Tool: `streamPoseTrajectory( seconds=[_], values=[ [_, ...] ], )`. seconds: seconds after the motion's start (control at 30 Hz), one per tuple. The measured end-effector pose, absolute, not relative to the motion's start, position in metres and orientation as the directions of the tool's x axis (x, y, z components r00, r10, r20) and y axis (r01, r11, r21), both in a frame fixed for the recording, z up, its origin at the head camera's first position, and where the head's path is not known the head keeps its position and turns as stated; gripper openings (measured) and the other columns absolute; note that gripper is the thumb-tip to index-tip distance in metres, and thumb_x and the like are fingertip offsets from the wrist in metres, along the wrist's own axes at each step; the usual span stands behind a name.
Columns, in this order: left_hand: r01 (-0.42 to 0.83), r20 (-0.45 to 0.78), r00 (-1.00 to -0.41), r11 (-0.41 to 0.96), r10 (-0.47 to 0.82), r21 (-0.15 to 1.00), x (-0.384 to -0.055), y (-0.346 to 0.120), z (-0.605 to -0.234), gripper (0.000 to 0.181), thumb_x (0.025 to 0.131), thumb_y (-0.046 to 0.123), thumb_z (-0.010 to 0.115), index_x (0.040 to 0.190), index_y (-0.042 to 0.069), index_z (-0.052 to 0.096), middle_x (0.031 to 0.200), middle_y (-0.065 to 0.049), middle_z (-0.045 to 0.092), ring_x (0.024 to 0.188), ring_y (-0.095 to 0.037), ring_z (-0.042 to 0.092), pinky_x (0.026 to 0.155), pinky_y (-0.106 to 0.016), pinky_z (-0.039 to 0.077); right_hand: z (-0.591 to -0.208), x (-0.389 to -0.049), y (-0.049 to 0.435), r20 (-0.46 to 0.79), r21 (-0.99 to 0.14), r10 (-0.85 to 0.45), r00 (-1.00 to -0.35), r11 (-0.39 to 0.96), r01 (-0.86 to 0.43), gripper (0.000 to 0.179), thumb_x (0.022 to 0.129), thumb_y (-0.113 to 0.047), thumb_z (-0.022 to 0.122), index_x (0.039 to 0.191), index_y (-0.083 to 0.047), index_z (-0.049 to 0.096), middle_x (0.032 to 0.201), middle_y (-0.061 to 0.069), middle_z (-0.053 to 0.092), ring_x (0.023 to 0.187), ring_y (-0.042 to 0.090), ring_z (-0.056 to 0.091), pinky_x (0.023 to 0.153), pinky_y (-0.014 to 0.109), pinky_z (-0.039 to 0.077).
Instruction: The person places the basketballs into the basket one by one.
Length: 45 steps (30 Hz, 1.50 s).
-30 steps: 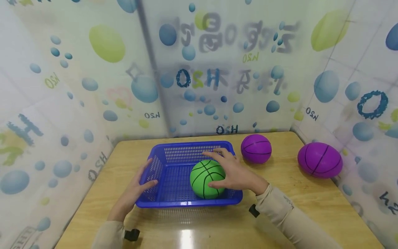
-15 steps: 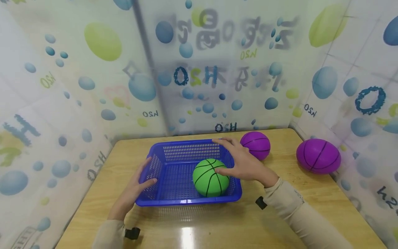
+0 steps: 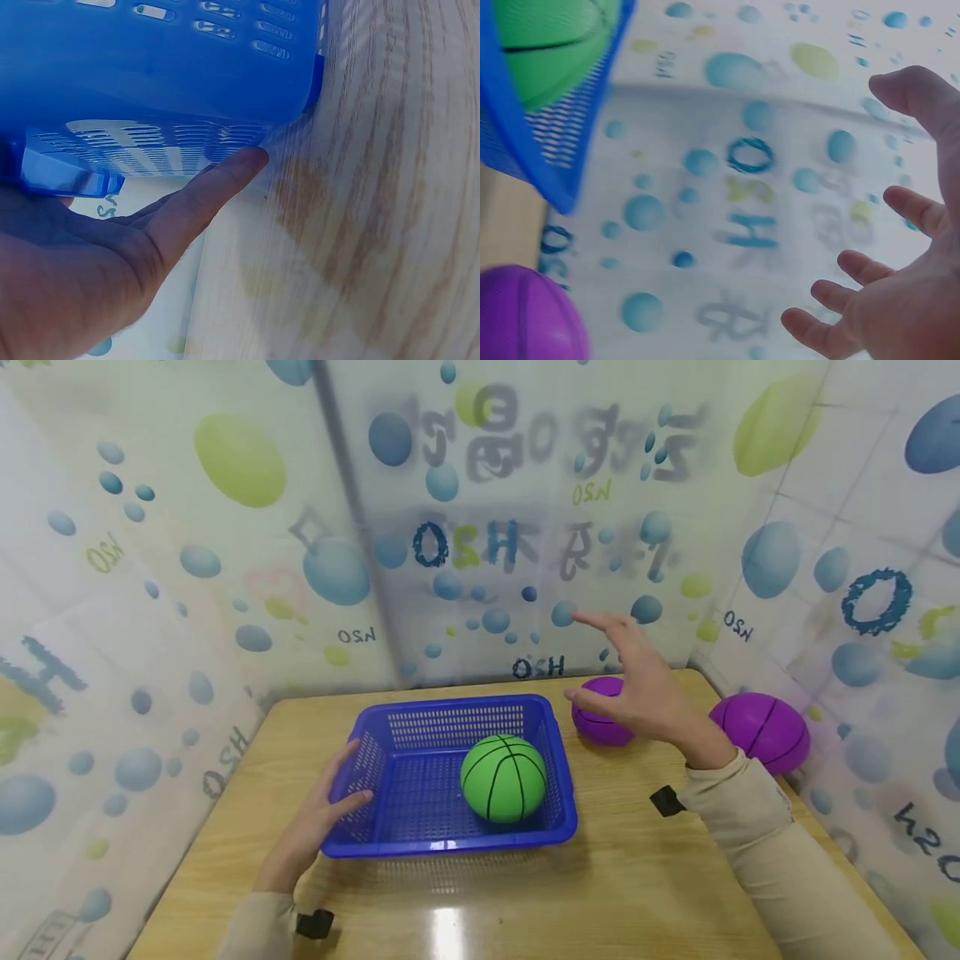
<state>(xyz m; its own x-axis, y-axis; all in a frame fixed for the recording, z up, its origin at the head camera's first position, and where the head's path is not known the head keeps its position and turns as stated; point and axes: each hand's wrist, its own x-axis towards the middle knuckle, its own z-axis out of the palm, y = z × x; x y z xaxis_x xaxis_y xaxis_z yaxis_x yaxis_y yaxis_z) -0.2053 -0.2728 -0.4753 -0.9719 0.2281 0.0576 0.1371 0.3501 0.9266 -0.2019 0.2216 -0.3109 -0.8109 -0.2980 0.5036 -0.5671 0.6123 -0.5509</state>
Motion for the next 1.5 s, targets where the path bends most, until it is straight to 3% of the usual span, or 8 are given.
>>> streamPoseTrajectory(
  seconds=[0.17,0.3,0.47,0.67,1.03,1.5],
  values=[
    [0.125,0.047,-0.973,0.344,0.228,0.930,-0.205,-0.273,-0.475,0.088,0.108,0.015,0.070,0.180,0.027,0.020,0.187,-0.016,0.008,0.169,-0.053,0.007,0.128,-0.083,0.007,-0.281,-0.192,0.240,0.524,-0.635,-0.189,-0.830,0.562,-0.530,0.095,0.095,-0.020,0.090,0.173,-0.036,0.036,0.179,0.003,0.029,0.165,0.034,0.028,0.118,0.080,0.039],
    [0.119,0.038,-0.973,0.350,0.227,0.929,-0.204,-0.273,-0.474,0.088,0.109,0.016,0.070,0.180,0.027,0.020,0.187,-0.016,0.007,0.169,-0.053,0.005,0.127,-0.084,0.007,-0.265,-0.191,0.254,0.530,-0.727,-0.092,-0.843,0.462,-0.508,0.097,0.096,-0.018,0.088,0.174,-0.036,0.033,0.181,-0.004,0.025,0.169,0.035,0.022,0.121,0.080,0.035],
    [0.120,0.041,-0.973,0.348,0.226,0.930,-0.203,-0.272,-0.474,0.088,0.109,0.016,0.070,0.180,0.026,0.020,0.187,-0.017,0.008,0.169,-0.054,0.006,0.127,-0.084,0.006,-0.267,-0.200,0.270,0.460,-0.852,0.011,-0.888,0.289,-0.437,0.095,0.101,-0.020,0.084,0.175,-0.039,0.027,0.183,0.004,0.020,0.171,0.037,0.019,0.128,0.073,0.032],
    [0.117,0.038,-0.973,0.346,0.227,0.931,-0.202,-0.272,-0.475,0.087,0.108,0.017,0.071,0.179,0.027,0.021,0.187,-0.017,0.009,0.169,-0.054,0.008,0.127,-0.084,0.008,-0.289,-0.230,0.290,0.326,-0.939,0.078,-0.942,0.145,-0.313,0.099,0.102,-0.023,0.083,0.175,-0.046,0.021,0.185,0.012,0.007,0.172,0.040,0.006,0.129,0.075,0.027],
    [0.135,0.061,-0.973,0.338,0.222,0.932,-0.200,-0.272,-0.475,0.087,0.108,0.016,0.071,0.179,0.024,0.022,0.186,-0.018,0.010,0.168,-0.054,0.008,0.127,-0.084,0.007,-0.346,-0.278,0.307,0.124,-0.975,0.023,-0.992,0.190,-0.118,0.106,0.103,-0.039,0.081,0.179,-0.044,0.007,0.186,0.016,0.001,0.170,0.046,0.001,0.126,0.078,0.028],
    [0.114,0.042,-0.974,0.325,0.222,0.939,-0.199,-0.273,-0.475,0.086,0.108,0.019,0.071,0.179,0.027,0.023,0.186,-0.019,0.010,0.167,-0.055,0.012,0.127,-0.083,0.010,-0.413,-0.293,0.311,-0.036,-0.979,-0.026,-0.999,0.202,0.030,0.110,0.107,-0.045,0.075,0.180,-0.031,-0.006,0.183,0.028,-0.008,0.167,0.056,0.010,0.122,0.086,0.025]
  ],
)
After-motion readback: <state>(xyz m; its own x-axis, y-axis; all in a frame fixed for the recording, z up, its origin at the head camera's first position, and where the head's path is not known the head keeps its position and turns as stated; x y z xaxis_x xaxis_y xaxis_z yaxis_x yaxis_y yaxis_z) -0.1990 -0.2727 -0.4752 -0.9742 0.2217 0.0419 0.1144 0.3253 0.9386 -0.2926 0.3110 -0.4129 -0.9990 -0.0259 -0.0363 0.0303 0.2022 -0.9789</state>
